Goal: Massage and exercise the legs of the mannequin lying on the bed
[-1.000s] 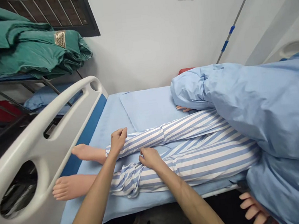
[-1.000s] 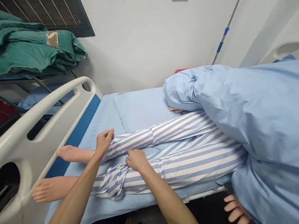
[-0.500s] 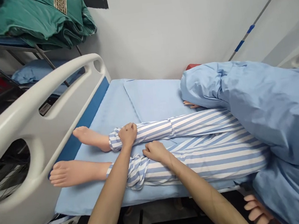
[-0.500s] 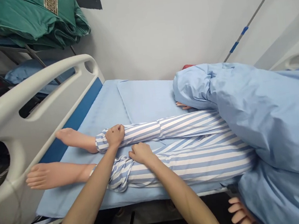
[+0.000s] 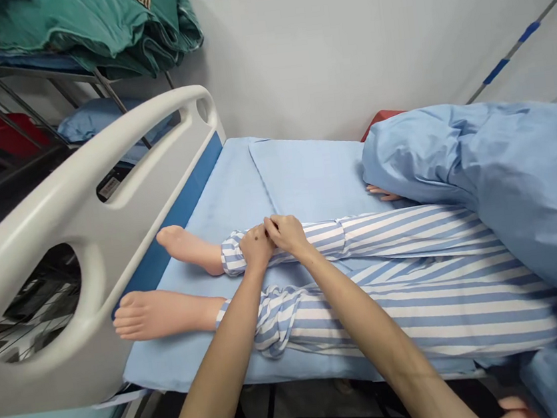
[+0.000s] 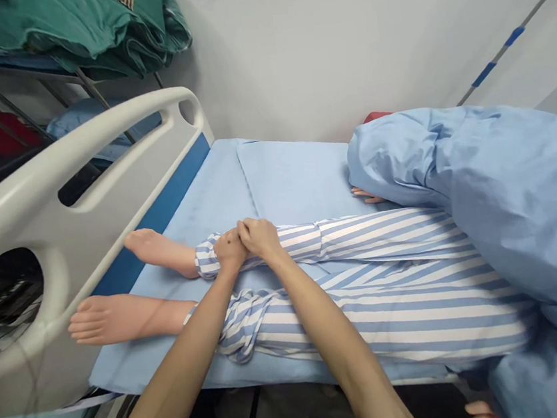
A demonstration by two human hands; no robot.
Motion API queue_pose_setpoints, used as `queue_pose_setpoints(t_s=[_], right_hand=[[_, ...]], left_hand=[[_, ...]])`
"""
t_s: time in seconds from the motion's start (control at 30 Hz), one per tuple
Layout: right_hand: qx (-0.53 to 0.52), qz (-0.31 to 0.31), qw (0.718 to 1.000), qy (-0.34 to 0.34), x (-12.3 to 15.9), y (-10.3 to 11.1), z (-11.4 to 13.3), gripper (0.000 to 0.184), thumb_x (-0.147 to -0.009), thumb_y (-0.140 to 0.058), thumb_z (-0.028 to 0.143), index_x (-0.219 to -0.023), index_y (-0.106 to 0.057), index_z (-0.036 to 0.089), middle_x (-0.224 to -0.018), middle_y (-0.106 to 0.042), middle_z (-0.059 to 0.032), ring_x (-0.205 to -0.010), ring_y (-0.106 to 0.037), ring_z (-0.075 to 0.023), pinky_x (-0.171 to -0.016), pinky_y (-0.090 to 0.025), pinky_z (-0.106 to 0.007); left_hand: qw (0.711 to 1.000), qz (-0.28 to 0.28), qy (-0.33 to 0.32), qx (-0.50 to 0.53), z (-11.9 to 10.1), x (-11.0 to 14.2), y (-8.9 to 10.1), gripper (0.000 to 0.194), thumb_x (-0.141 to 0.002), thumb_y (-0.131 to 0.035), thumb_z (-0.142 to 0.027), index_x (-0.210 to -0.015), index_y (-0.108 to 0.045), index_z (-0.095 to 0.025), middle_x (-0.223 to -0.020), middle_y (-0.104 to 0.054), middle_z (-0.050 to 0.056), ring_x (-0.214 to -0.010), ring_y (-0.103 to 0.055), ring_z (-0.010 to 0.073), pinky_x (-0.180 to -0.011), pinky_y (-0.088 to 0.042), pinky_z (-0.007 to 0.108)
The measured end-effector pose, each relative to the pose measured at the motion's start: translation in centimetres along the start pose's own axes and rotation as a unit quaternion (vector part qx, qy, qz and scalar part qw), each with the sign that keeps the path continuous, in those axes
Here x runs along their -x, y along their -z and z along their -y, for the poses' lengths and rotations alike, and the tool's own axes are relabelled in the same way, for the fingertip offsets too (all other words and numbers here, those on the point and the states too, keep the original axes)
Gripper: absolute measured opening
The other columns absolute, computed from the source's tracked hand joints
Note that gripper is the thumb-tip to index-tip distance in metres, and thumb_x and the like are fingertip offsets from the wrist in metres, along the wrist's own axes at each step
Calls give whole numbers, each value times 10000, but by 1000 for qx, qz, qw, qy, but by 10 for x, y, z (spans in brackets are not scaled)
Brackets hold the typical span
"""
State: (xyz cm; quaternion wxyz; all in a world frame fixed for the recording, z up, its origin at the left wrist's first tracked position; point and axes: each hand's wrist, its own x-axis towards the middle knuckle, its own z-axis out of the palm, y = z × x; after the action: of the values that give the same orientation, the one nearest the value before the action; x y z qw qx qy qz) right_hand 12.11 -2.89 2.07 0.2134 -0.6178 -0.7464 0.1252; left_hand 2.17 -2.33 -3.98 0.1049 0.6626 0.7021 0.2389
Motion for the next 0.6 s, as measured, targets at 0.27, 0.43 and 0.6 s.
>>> queue_pose_setpoints(t_s=[0.27, 0.43, 0.6], right_hand=[[17, -4, 1000, 7, 7, -23, -31, 400, -1013, -373, 382, -803, -655, 192, -705, -666, -25, -652, -554, -138, -610, -221, -262], [-12, -12, 1000, 21, 9, -21, -29, 415, -1015, -356, 373, -771, -642, 199, -679, -658, -17, -645, -555, -134, -605, -208, -267], [-35, -14, 999, 5, 9, -20, -28, 405, -1005, -376, 380, -765, -651, 206, -677, -658, -14, -633, -548, -133, -597, -199, -268]], left_hand=[[996, -41, -72, -30, 7, 2, -1, 331, -929, -402, -272, -673, -591, -181, -740, -653, 87, -731, -568, 178, -642, -290, 289], [987, -45, -149, -42, 39, 7, 19, 348, -919, -394, -287, -606, -517, -195, -667, -609, 71, -701, -547, 170, -686, -333, 287], [988, -30, -149, -3, 47, 1, 54, 358, -872, -441, -321, -536, -414, -202, -564, -494, 20, -585, -431, 130, -632, -317, 276]])
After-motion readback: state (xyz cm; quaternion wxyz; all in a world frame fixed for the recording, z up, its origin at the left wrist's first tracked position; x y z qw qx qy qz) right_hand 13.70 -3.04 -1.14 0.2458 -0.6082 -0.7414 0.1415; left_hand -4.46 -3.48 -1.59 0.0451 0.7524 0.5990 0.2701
